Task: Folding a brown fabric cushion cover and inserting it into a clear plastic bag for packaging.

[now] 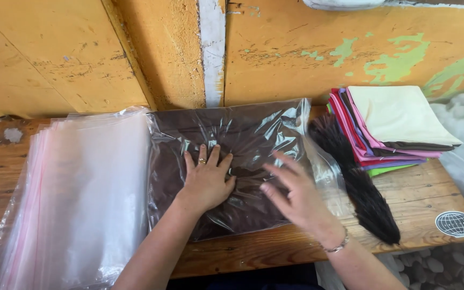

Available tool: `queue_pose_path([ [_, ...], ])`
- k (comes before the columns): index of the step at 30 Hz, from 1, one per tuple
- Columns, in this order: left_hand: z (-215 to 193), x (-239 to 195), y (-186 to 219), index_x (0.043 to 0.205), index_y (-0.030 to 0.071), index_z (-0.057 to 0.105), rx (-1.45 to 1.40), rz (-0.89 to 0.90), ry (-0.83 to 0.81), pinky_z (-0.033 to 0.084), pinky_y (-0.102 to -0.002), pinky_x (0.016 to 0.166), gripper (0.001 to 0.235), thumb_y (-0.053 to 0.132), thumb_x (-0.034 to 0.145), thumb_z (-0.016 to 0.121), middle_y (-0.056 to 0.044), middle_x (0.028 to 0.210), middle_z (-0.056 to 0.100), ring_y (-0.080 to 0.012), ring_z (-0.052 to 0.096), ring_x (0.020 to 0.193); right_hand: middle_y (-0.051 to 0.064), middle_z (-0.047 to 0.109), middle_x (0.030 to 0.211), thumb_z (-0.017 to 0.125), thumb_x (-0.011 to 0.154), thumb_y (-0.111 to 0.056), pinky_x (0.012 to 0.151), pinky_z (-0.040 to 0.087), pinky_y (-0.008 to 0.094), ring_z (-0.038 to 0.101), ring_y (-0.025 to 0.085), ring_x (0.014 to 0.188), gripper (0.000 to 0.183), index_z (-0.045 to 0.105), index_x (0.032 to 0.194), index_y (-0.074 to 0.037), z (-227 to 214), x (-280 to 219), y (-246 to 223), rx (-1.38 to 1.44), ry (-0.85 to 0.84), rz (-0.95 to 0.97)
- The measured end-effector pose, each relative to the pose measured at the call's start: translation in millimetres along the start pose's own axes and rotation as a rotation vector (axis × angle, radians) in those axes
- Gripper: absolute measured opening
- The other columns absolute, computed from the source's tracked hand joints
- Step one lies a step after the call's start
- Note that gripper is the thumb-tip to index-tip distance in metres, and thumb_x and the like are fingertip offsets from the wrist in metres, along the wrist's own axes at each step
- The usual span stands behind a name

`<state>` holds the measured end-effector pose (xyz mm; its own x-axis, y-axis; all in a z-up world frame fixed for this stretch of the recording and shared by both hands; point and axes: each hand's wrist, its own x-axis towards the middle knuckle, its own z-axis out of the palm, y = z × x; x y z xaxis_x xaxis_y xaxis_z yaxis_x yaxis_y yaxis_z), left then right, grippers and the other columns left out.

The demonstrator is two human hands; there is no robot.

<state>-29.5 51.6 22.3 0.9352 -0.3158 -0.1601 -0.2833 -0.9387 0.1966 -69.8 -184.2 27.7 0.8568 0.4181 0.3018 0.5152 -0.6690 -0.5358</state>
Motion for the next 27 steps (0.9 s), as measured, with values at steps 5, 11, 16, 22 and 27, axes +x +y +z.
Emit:
queue_pose_path([
  [5,-36,-3,10,0.133,0.012,0.063,0.152,-0.165,-0.043,0.011,-0.081,0.111,0.053,0.031,0.083,0.061,-0.028,0.155,0.039,-0.0567,0.021,0.149,0.013,0.058,0.132,0.067,0.098,-0.043,0.094,0.054,0.045,0.065,0.037,0.111,0.052,0.065,0.136,-0.007,-60,16,71,-0.149,0.389,0.357],
  [11,-74,28,81,0.151,0.005,0.046,-0.02,0.142,0.103,0.003,-0.079,0.114,0.07,0.045,0.094,0.058,-0.031,0.163,0.023,-0.0551,0.01,0.152,0.018,0.066,0.135,0.055,0.092,-0.069,0.114,0.041,0.049,0.054,0.035,0.136,0.074,0.06,0.143,-0.014,-24,37,151,-0.038,-0.029,0.781],
  [16,-38,76,68,0.162,0.016,0.027,0.036,0.045,0.083,-0.009,-0.075,0.116,0.073,0.059,0.102,0.029,-0.023,0.17,0.008,-0.0489,-0.005,0.155,0.018,0.068,0.079,0.074,0.093,-0.038,0.052,0.055,0.037,0.068,0.026,0.062,0.049,0.065,0.121,0.001,-26,26,138,0.593,0.306,0.796],
  [22,-15,89,66,0.165,0.02,0.016,0.031,-0.002,0.014,-0.012,-0.072,0.118,0.079,0.066,0.101,0.018,-0.021,0.171,0.003,-0.0471,-0.008,0.155,0.019,0.074,0.089,0.074,0.094,-0.038,0.052,0.059,0.036,0.074,0.025,0.067,0.041,0.071,0.103,0.002,-31,20,116,1.004,0.311,0.766],
  [27,-11,92,66,0.165,0.021,0.016,0.053,-0.007,-0.002,-0.012,-0.072,0.118,0.078,0.066,0.101,0.018,-0.02,0.171,0.003,-0.0469,-0.007,0.155,0.018,0.069,0.082,0.084,0.086,-0.026,0.05,0.056,0.034,0.07,0.026,0.062,0.041,0.072,0.107,0.007,-22,26,99,0.917,0.298,0.726],
])
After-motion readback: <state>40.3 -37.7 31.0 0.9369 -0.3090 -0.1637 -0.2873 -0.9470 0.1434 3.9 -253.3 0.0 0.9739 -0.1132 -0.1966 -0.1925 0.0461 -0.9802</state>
